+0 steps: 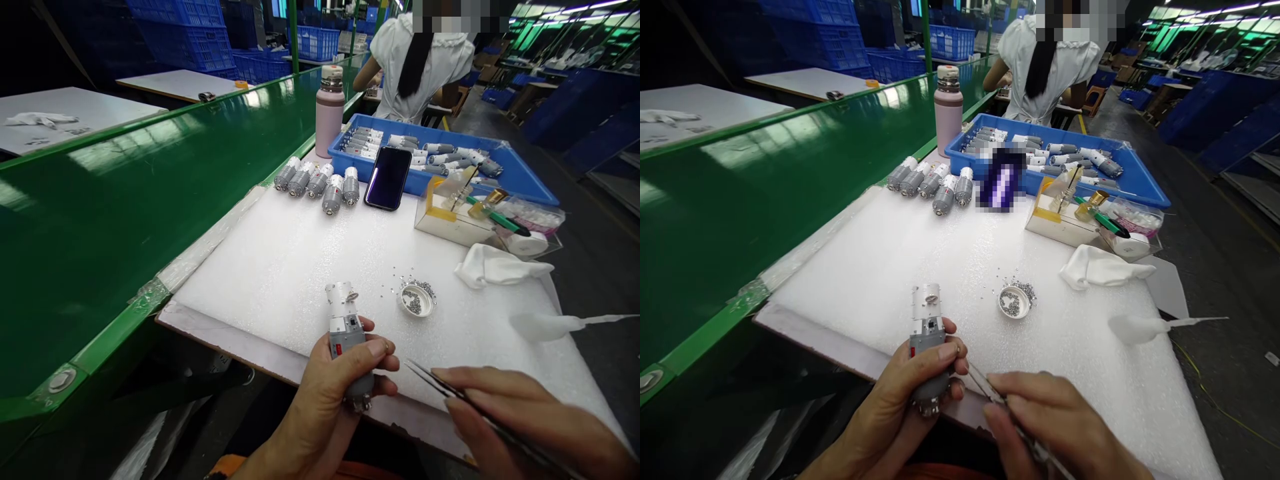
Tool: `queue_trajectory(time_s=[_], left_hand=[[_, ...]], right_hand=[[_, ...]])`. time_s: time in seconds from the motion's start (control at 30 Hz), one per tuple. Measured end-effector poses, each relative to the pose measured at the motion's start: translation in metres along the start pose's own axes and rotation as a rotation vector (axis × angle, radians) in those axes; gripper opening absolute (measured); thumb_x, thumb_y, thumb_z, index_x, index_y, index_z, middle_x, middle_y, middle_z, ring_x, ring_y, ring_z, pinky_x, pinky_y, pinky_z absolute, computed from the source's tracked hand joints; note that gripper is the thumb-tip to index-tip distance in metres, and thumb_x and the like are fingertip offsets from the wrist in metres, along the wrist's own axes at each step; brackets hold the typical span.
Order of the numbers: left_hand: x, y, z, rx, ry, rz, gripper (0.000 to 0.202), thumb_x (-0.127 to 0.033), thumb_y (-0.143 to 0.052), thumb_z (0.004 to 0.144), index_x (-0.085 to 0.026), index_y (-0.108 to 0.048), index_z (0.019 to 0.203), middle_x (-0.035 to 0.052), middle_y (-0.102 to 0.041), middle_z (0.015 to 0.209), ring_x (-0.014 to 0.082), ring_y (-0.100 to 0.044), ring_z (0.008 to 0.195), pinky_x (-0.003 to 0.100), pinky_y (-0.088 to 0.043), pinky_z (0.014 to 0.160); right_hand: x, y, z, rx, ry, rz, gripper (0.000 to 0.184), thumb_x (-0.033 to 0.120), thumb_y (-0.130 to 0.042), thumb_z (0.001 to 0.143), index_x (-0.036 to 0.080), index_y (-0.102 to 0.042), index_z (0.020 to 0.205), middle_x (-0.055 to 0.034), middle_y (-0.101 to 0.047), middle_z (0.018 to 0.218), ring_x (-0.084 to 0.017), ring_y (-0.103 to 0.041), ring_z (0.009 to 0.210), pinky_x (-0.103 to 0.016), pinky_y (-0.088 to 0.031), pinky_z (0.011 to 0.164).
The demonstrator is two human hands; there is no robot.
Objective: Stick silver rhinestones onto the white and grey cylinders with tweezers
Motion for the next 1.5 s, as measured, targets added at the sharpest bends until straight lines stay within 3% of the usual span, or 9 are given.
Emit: queue_trajectory(time_s=[0.23, 0.43, 0.53, 0.8, 1.0, 1.1, 1.17, 1.3, 1.5], left_hand=[[-0.004, -0.004, 0.000, 0.052, -0.081, 0.091, 0.033, -0.022, -0.078, 0.079, -0.015, -0.057, 0.103, -0.0012, -0.067, 0.078, 0.0095, -0.063, 0.068, 0.020, -0.053, 0.063], [-0.004, -0.007, 0.000, 0.089, -0.123, 0.140, 0.032, -0.023, -0.079, 0.078, -0.017, -0.057, 0.100, -0.0017, -0.068, 0.076, 0.0102, -0.064, 0.067, 0.021, -0.053, 0.064], [-0.005, -0.006, 0.000, 0.092, -0.154, 0.163, 0.031, -0.024, -0.079, 0.078, -0.017, -0.057, 0.099, -0.0020, -0.067, 0.076, 0.0095, -0.064, 0.065, 0.021, -0.052, 0.064], [-0.004, -0.004, 0.001, 0.079, -0.170, 0.178, 0.031, -0.024, -0.079, 0.077, -0.017, -0.057, 0.098, -0.0019, -0.067, 0.077, 0.0112, -0.065, 0.066, 0.022, -0.053, 0.063], [-0.003, -0.003, 0.001, 0.116, -0.140, 0.193, 0.036, -0.028, -0.077, 0.079, -0.017, -0.055, 0.105, -0.0014, -0.068, 0.075, 0.0097, -0.064, 0.061, 0.021, -0.050, 0.062], [0.003, -0.007, 0.000, 0.249, -0.055, 0.170, 0.034, -0.043, -0.071, 0.084, -0.015, -0.058, 0.098, -0.0011, -0.064, 0.062, 0.0085, -0.059, 0.049, 0.020, -0.045, 0.053], [0.009, -0.009, -0.001, 0.334, 0.012, 0.122, 0.038, -0.050, -0.067, 0.084, -0.014, -0.061, 0.090, 0.0008, -0.063, 0.058, 0.0099, -0.059, 0.048, 0.022, -0.046, 0.053], [0.013, -0.003, 0.001, 0.307, 0.047, 0.043, 0.039, -0.043, -0.072, 0.082, -0.011, -0.070, 0.105, 0.0066, -0.069, 0.084, 0.0132, -0.067, 0.073, 0.025, -0.051, 0.072], [0.015, -0.005, -0.003, 0.307, 0.019, 0.120, 0.038, -0.039, -0.071, 0.085, -0.017, -0.069, 0.116, 0.0095, -0.073, 0.103, 0.0175, -0.066, 0.094, 0.027, -0.047, 0.079]], right_hand=[[-0.008, -0.007, 0.011, -0.099, -0.277, 0.171, 0.011, 0.013, -0.068, 0.085, 0.019, -0.062, 0.079, 0.0005, -0.067, 0.072, -0.008, -0.058, 0.045, -0.015, -0.041, 0.033], [-0.014, -0.010, 0.009, -0.053, -0.304, 0.243, 0.010, 0.013, -0.070, 0.084, 0.019, -0.062, 0.082, 0.0004, -0.066, 0.072, -0.009, -0.059, 0.046, -0.016, -0.045, 0.038], [-0.015, -0.010, 0.010, -0.058, -0.350, 0.269, 0.011, 0.016, -0.070, 0.085, 0.019, -0.062, 0.078, 0.0016, -0.065, 0.069, -0.006, -0.053, 0.040, -0.014, -0.041, 0.034], [-0.016, -0.014, 0.011, -0.084, -0.419, 0.310, 0.016, 0.020, -0.071, 0.084, 0.020, -0.060, 0.072, 0.0024, -0.063, 0.063, -0.007, -0.054, 0.041, -0.014, -0.039, 0.033], [-0.016, -0.014, 0.009, -0.075, -0.354, 0.335, 0.012, 0.014, -0.067, 0.086, 0.019, -0.060, 0.078, 0.0032, -0.062, 0.062, -0.007, -0.053, 0.039, -0.016, -0.038, 0.032], [-0.007, -0.009, 0.013, -0.133, -0.238, 0.328, 0.012, 0.008, -0.066, 0.085, 0.019, -0.062, 0.082, 0.0009, -0.065, 0.067, -0.009, -0.053, 0.037, -0.021, -0.040, 0.032], [-0.005, 0.000, 0.014, -0.254, -0.233, 0.304, 0.014, 0.006, -0.066, 0.084, 0.018, -0.063, 0.081, -0.0005, -0.065, 0.069, -0.009, -0.053, 0.038, -0.022, -0.038, 0.031], [-0.003, 0.007, 0.016, -0.325, -0.203, 0.233, 0.016, 0.005, -0.068, 0.081, 0.020, -0.063, 0.079, -0.0013, -0.066, 0.066, -0.011, -0.056, 0.042, -0.023, -0.038, 0.032], [-0.004, 0.007, 0.011, -0.334, -0.150, 0.164, 0.014, 0.007, -0.072, 0.079, 0.018, -0.064, 0.083, -0.0032, -0.068, 0.077, -0.016, -0.067, 0.060, -0.022, -0.046, 0.041]])
Point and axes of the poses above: each hand's wrist, its own z-axis towards the middle knuckle, its own y-axis out of the back of the hand, x = y × z, the point moved 7 cm from there along z, towards the middle knuckle
